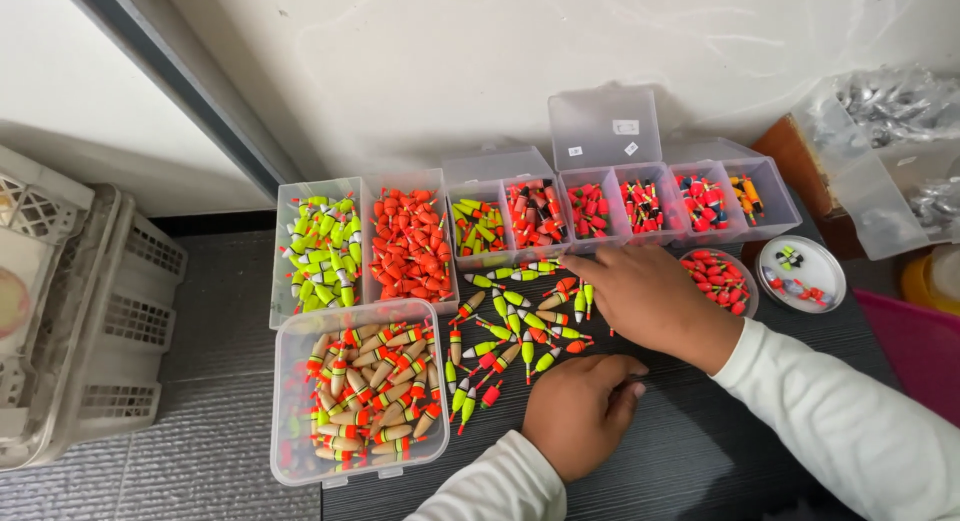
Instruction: Assembling fishing floats by manually inserting stems into foam float bodies.
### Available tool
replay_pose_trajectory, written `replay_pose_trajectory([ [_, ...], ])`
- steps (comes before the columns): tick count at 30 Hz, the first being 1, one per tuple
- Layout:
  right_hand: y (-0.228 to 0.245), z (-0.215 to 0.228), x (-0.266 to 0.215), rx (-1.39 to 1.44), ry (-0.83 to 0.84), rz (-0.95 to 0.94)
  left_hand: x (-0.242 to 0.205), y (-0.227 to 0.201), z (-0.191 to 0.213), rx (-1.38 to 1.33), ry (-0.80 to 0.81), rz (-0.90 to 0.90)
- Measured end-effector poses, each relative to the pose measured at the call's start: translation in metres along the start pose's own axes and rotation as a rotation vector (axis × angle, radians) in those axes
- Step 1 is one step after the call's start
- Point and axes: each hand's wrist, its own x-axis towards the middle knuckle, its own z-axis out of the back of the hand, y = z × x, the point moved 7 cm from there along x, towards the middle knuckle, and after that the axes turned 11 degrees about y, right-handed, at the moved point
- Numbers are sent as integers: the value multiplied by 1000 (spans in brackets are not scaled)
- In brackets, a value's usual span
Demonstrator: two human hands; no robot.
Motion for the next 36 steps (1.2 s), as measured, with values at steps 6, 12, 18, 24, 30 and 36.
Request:
replay_pose_trajectory([
  [6,-7,7,-4,65,-80,-26,0,-2,2,9,15,3],
  [12,-19,-10,0,83,-70,-65,-1,-2,2,-1,3,-3],
  [18,-23,22,-40,345,92,-131,-3,14,6,-234,-16,233],
  [24,-16,20,-120,404,105,127,-12,-3,-7,-219,28,146],
  [30,-24,-3,-156,385,-30,144,-14,-12,-21,-191,153,19],
  [36,-19,-26,-140,501,198,-26,-13,0,-31,-126,104,44],
])
